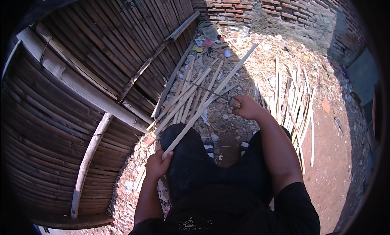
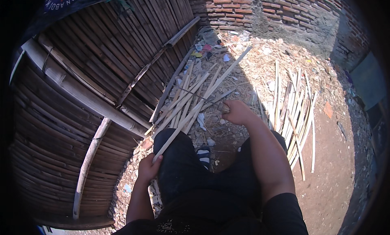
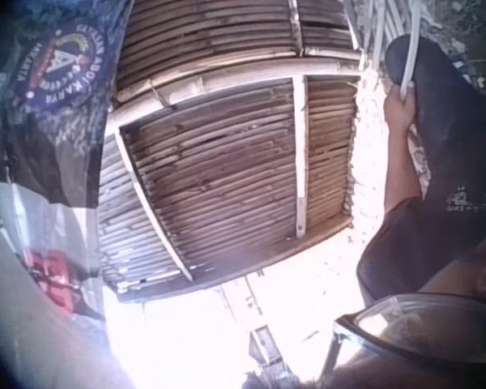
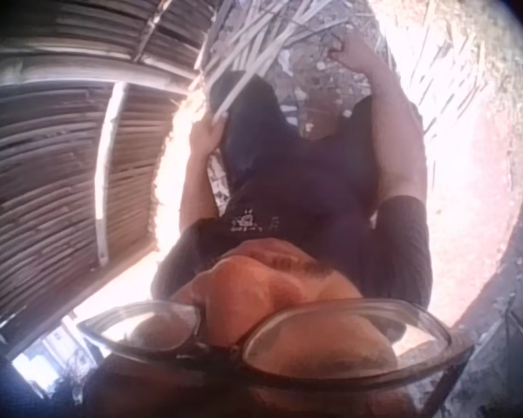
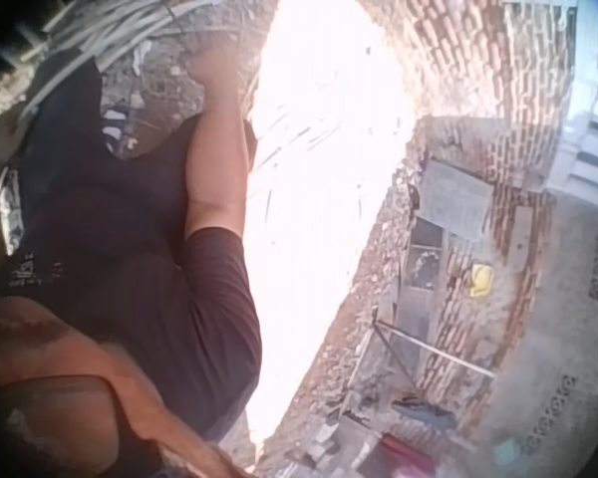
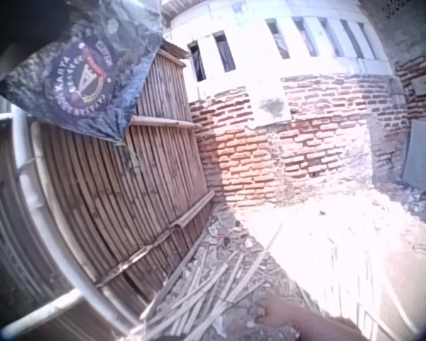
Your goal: The person shaves a bamboo strip using a blade held in one hand, while supporting the strip on their lap with the other hand.
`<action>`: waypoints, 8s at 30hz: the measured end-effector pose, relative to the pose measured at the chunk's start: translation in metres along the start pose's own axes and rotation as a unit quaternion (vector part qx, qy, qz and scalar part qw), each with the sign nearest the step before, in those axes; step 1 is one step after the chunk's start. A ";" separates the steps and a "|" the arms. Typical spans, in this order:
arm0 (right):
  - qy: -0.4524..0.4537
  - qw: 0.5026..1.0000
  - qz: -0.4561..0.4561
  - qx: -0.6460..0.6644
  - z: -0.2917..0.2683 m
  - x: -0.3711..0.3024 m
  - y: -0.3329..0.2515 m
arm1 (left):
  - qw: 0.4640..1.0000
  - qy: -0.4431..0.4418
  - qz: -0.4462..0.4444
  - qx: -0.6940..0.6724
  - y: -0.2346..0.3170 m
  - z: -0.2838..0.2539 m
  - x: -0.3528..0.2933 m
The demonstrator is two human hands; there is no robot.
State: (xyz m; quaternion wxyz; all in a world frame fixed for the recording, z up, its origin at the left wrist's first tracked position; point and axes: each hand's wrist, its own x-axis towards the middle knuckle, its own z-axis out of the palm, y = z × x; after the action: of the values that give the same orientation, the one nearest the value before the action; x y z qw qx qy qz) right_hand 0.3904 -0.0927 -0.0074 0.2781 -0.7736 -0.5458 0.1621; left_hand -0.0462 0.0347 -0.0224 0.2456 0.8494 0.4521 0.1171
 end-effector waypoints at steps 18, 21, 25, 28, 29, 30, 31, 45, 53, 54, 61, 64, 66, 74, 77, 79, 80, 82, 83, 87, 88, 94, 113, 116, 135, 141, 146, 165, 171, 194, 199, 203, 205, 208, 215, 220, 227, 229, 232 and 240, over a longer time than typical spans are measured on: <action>0.153 0.976 0.156 0.016 -0.026 -0.003 -0.003 | 1.000 0.007 -0.013 0.002 -0.001 0.002 -0.002; 0.096 0.990 0.098 0.033 -0.022 0.000 0.007 | 1.000 0.010 -0.009 0.004 0.000 0.003 -0.001; -0.020 0.999 -0.031 -0.018 0.001 -0.003 -0.010 | 1.000 0.007 -0.005 0.012 -0.001 0.000 -0.001; -0.120 0.987 -0.091 -0.056 0.011 -0.003 -0.039 | 1.000 0.008 -0.006 0.027 0.002 -0.001 -0.001; -0.149 0.983 -0.087 -0.067 0.006 -0.005 -0.055 | 0.999 0.010 -0.009 0.032 0.002 -0.002 -0.002; -0.177 0.978 -0.083 -0.077 0.003 -0.006 -0.063 | 0.999 0.011 -0.013 0.027 0.000 -0.001 -0.003; -0.151 0.983 -0.077 -0.073 0.003 -0.007 -0.059 | 1.000 0.012 -0.014 0.020 -0.002 0.001 -0.003; 0.101 0.989 0.106 0.020 -0.025 -0.004 0.014 | 1.000 0.011 0.013 0.009 -0.001 0.003 0.001; -0.193 0.976 -0.084 -0.051 0.020 -0.004 -0.052 | 1.000 0.015 0.008 0.018 -0.007 0.003 0.001; -0.204 0.973 -0.092 -0.049 0.020 -0.005 -0.059 | 1.000 0.015 0.004 0.016 -0.008 0.003 0.001; 0.026 0.998 -0.042 -0.050 -0.005 -0.004 -0.016 | 1.000 0.012 0.006 0.014 -0.002 0.001 -0.001; 0.080 0.988 0.131 0.006 -0.024 -0.003 -0.014 | 1.000 0.005 0.006 0.013 0.001 -0.002 -0.001; 0.106 0.984 0.139 0.040 -0.019 -0.001 -0.002 | 1.000 0.003 0.004 0.011 0.001 -0.001 0.000; -0.051 0.996 -0.051 -0.053 0.009 -0.005 -0.028 | 0.999 -0.016 -0.018 0.034 0.005 -0.005 0.000; -0.142 0.983 -0.077 -0.081 0.013 -0.008 -0.060 | 0.999 -0.011 -0.021 0.034 0.007 -0.006 -0.001; -0.149 0.980 -0.108 -0.078 0.020 -0.007 -0.063 | 0.999 -0.002 -0.029 0.035 0.007 -0.003 -0.001; -0.135 0.983 -0.099 -0.081 0.018 -0.007 -0.063 | 0.999 0.002 -0.034 0.036 0.006 -0.001 -0.001; -0.108 0.987 -0.081 -0.088 0.009 -0.009 -0.062 | 0.999 0.009 -0.033 0.036 0.002 0.001 -0.003; -0.061 0.993 -0.061 -0.083 0.007 -0.008 -0.051 | 0.999 0.011 -0.030 0.035 0.003 0.001 -0.003; 0.061 0.995 0.062 -0.057 -0.010 -0.002 -0.021 | 0.998 0.001 -0.040 0.054 0.010 -0.002 -0.002; 0.077 0.991 0.102 -0.049 -0.016 -0.002 -0.020 | 0.998 0.000 -0.042 0.053 0.011 -0.004 -0.002; 0.063 0.998 0.004 -0.010 -0.005 -0.004 -0.007 | 0.999 -0.005 -0.046 0.029 0.012 -0.003 -0.002; 0.102 0.988 0.115 -0.005 -0.024 -0.003 -0.011 | 0.999 0.005 -0.025 0.035 0.010 -0.003 -0.001; 0.056 0.997 0.035 -0.027 -0.015 -0.007 -0.020 | 0.999 0.003 -0.026 0.021 0.005 0.000 -0.001; 0.147 0.983 0.023 -0.104 -0.021 -0.009 -0.027 | 0.996 -0.063 -0.042 -0.047 0.007 -0.018 -0.006; 0.059 0.954 -0.214 -0.204 0.007 -0.006 -0.063 | 0.998 -0.009 -0.042 -0.043 0.001 -0.018 -0.017; 0.133 0.977 -0.111 -0.127 -0.006 -0.005 -0.040 | 0.999 0.015 -0.027 0.028 -0.017 -0.037 -0.041; 0.115 0.988 -0.015 -0.100 0.004 0.007 -0.028 | 0.999 0.048 0.006 -0.008 -0.076 0.006 -0.097; 0.201 0.975 0.086 0.046 -0.014 0.000 -0.011 | 0.989 -0.110 -0.096 -0.030 -0.070 -0.007 -0.088; 0.077 0.985 -0.088 -0.130 -0.017 -0.021 -0.040 | 0.952 -0.189 -0.149 -0.189 -0.055 -0.022 -0.102; -0.026 0.975 -0.150 -0.161 -0.006 -0.025 -0.065 | 0.944 -0.193 -0.170 -0.205 -0.055 -0.021 -0.099; 0.055 0.985 -0.116 -0.112 -0.012 -0.020 -0.043 | 0.975 -0.114 -0.141 -0.126 -0.062 0.007 -0.108; 0.106 0.986 -0.071 -0.108 -0.016 -0.017 -0.034 | 0.986 -0.076 -0.128 -0.079 -0.052 0.009 -0.111; 0.087 0.988 -0.061 -0.114 -0.015 -0.018 -0.034 | 0.988 -0.056 -0.145 -0.020 -0.041 0.006 -0.109; -0.043 0.974 -0.150 -0.164 -0.002 -0.017 -0.068 | 0.993 -0.040 -0.112 -0.015 -0.033 -0.005 -0.081; 0.104 0.991 -0.044 -0.074 -0.017 -0.004 -0.032 | 0.994 -0.011 -0.093 -0.050 -0.018 -0.004 -0.034; 0.045 0.984 -0.129 -0.113 0.008 -0.013 -0.055 | 0.998 0.027 -0.052 -0.029 0.024 0.010 -0.003; 0.019 0.972 -0.161 -0.172 0.012 -0.012 -0.069 | 0.998 0.039 -0.044 -0.029 0.023 0.012 -0.005; 0.050 0.977 -0.140 -0.151 0.006 -0.008 -0.061 | 0.998 0.049 -0.042 -0.018 0.013 0.015 -0.008; 0.130 0.985 -0.078 -0.082 0.003 0.001 -0.046 | 0.997 0.005 -0.064 -0.034 0.020 0.004 0.002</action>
State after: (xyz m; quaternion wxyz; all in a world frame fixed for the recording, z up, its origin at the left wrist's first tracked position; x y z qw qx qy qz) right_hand 0.3544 -0.0797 0.0185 0.2937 -0.7631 -0.5756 -0.0074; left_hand -0.0292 0.0255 -0.0158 0.2789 0.8096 0.5023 0.1203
